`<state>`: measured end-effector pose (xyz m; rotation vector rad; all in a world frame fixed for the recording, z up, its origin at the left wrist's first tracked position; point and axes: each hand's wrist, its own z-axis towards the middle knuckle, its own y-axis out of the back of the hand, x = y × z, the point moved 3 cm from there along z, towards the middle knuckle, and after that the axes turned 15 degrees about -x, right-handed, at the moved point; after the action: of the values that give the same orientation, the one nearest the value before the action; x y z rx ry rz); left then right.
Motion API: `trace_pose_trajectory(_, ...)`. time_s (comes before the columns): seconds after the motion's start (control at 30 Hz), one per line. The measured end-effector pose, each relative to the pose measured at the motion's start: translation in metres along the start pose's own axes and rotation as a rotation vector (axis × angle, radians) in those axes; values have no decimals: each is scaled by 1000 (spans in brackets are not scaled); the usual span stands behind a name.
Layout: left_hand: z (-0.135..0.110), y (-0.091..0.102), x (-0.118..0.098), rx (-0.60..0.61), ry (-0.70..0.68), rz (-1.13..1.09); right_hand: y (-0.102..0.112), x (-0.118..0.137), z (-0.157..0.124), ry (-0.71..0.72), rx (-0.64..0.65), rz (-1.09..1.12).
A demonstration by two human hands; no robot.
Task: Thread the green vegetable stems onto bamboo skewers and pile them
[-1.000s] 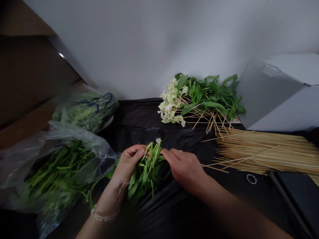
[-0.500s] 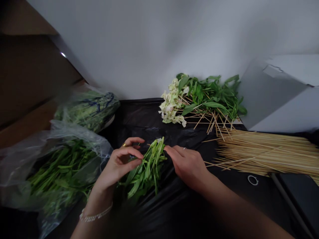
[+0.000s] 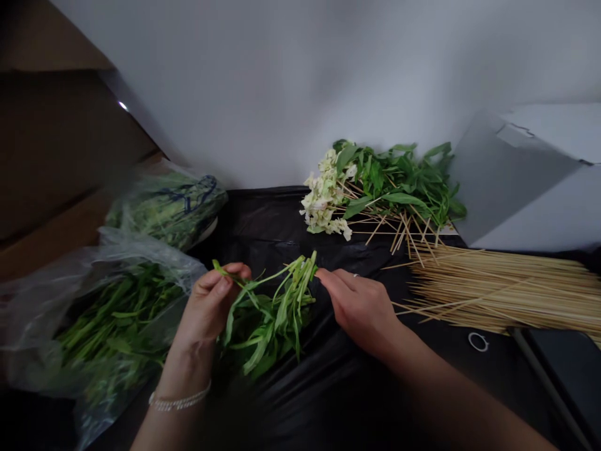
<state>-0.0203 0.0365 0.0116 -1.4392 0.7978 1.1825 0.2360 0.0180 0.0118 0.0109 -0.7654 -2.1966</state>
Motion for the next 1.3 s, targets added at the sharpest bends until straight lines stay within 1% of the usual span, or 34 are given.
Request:
trace_pose_trajectory(0.07, 1, 1, 3, -73, 97, -89, 1, 1, 0, 10, -16, 12)
trace_pose_trajectory(0.2, 0, -9, 7, -76, 226, -105, 3, 5, 0, 30, -66, 28)
trace_pose_trajectory(0.37, -5, -20, 15, -111, 317, -36, 4, 11, 1, 43, -75, 35)
trace_pose_trajectory(0.6, -9, -27, 27, -129, 385, -47, 3, 16, 2, 51, -33, 44)
trace_pose_trajectory(0.87, -13, -26, 31, -58, 378, -24, 2, 19, 4, 80, 1, 11)
trace_pose_trajectory(1.13, -15, -28, 31, -45, 348, -17, 1, 19, 4, 69, 31, -4)
trace_pose_trajectory(1.2, -14, -27, 29, -40, 319, 21, 1, 19, 3, 63, 42, -12)
trace_pose_trajectory(1.3, -13, -26, 26, -31, 235, 134, 0, 19, 2, 56, 44, -14)
